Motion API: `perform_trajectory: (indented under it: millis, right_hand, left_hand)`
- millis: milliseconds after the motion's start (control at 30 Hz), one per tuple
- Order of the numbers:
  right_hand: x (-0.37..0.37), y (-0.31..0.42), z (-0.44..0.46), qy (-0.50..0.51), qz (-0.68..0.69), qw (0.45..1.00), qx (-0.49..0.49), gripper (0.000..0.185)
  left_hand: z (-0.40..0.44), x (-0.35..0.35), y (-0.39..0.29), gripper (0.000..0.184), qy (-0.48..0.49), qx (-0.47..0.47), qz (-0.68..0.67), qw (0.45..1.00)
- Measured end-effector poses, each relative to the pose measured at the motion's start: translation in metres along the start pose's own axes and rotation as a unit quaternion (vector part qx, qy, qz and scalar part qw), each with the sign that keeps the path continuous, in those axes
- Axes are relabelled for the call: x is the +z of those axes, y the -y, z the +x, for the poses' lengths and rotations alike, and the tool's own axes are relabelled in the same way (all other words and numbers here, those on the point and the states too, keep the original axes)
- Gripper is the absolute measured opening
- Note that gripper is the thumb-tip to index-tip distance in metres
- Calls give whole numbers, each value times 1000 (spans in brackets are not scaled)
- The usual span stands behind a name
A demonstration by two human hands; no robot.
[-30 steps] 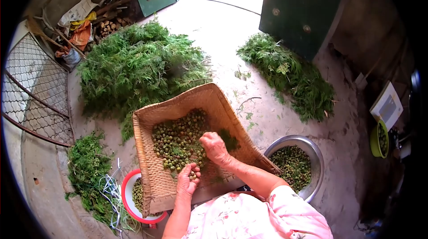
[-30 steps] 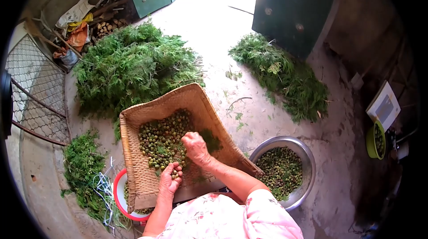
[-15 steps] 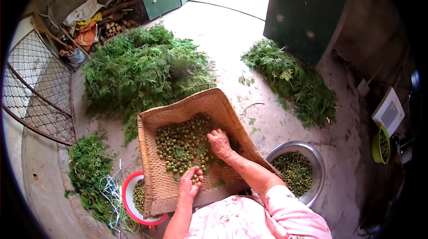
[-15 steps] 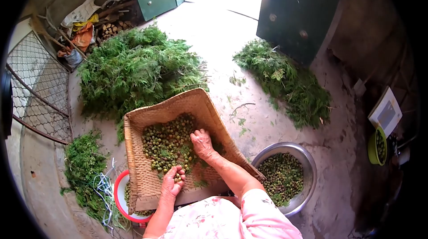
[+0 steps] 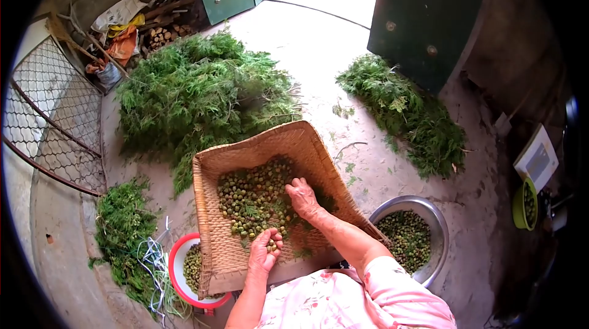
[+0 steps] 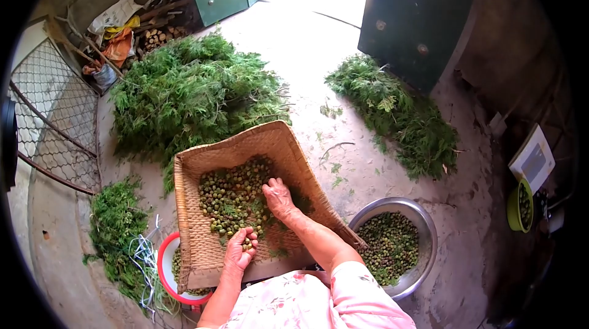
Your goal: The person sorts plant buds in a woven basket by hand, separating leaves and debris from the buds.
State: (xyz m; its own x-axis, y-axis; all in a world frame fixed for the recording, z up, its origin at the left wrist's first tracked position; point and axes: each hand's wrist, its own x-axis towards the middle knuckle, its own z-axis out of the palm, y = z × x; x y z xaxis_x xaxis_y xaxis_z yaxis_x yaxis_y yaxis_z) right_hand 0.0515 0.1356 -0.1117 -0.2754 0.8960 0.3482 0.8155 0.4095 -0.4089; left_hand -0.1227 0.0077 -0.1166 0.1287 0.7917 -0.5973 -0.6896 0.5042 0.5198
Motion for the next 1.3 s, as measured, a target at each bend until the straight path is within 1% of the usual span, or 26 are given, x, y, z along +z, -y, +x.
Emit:
perform_trajectory:
  millis: [167,233,333,400,467,500,533,600,633,667,733,767,800,833,867,933,1067,1100,1133,1200,1233,1267,1300]
  right_hand:
    - [5,-4,3,7,17,1000,5,12]
    - [7,-4,6,7,20,1000,12,15]
    - [4,-6,8,22,35,999,16,14]
    - [3,-7,6,5,42,999,15,15]
    - [-7,-3,5,-47,105,991,62,16]
    - [-19,2,4,-80,143,984,70,19]
    - [-18,0,2,-79,143,984,71,19]
    - [-14,-2,-3,-122,259,952,109,22]
    - [-14,0,-7,-109,271,949,117,22]
    - [-7,2,-12,-137,269,950,77,21]
    - [-17,21,-23,-114,297,948,29,20]
    - [-21,32,-29,-95,306,947,9,21]
    - [-25,43,-35,-75,316,946,-11,22]
    - [-28,52,-41,-54,314,947,-41,23]
    - [-30,64,-49,-12,315,948,-42,24]
    - [-38,77,-56,76,348,931,-86,26]
    - [-25,90,-68,64,367,924,-85,30]
    - [-29,89,-67,65,357,928,-88,31]
    - [-31,88,-66,66,348,931,-92,32]
    - [-24,79,-66,46,347,934,-78,29]
    - [-21,73,-66,26,345,936,-64,27]
    - [-20,67,-67,25,345,936,-63,27]
    - [-21,61,-66,4,332,942,-43,24]
  left_hand:
    - [0,1,-1,21,8,0,-3,1000]
    - [-1,1,-1,21,10,-1,-2,1000]
    - [0,0,0,21,7,6,3,1000]
    - [2,-2,1,21,10,4,2,1000]
    - [2,-2,1,21,13,1,0,1000]
    - [1,-2,0,21,15,2,-1,1000]
    - [1,-1,0,21,16,3,-2,1000]
    - [2,-2,1,21,14,2,-2,1000]
    - [2,-2,1,21,12,2,-1,1000]
    - [2,-1,1,21,12,2,0,1000]
    - [2,-1,2,26,0,16,22,1000]
    - [2,-1,1,26,0,14,23,1000]
    - [3,-1,1,30,-5,9,25,1000]
    - [3,-2,1,34,-9,3,27,1000]
    - [2,-1,0,34,-11,2,28,1000]
    - [2,0,0,41,-6,12,-29,1000]
    - [4,-3,2,45,26,15,-56,998]
    - [6,-5,3,39,28,17,-54,998]
    - [6,-7,4,39,29,17,-53,998]
    - [6,-7,5,31,-34,20,-19,999]
    - [9,-7,4,24,-44,10,-31,998]
    - [9,-6,3,24,-44,10,-30,999]
    - [6,-4,0,23,-30,-1,-14,999]
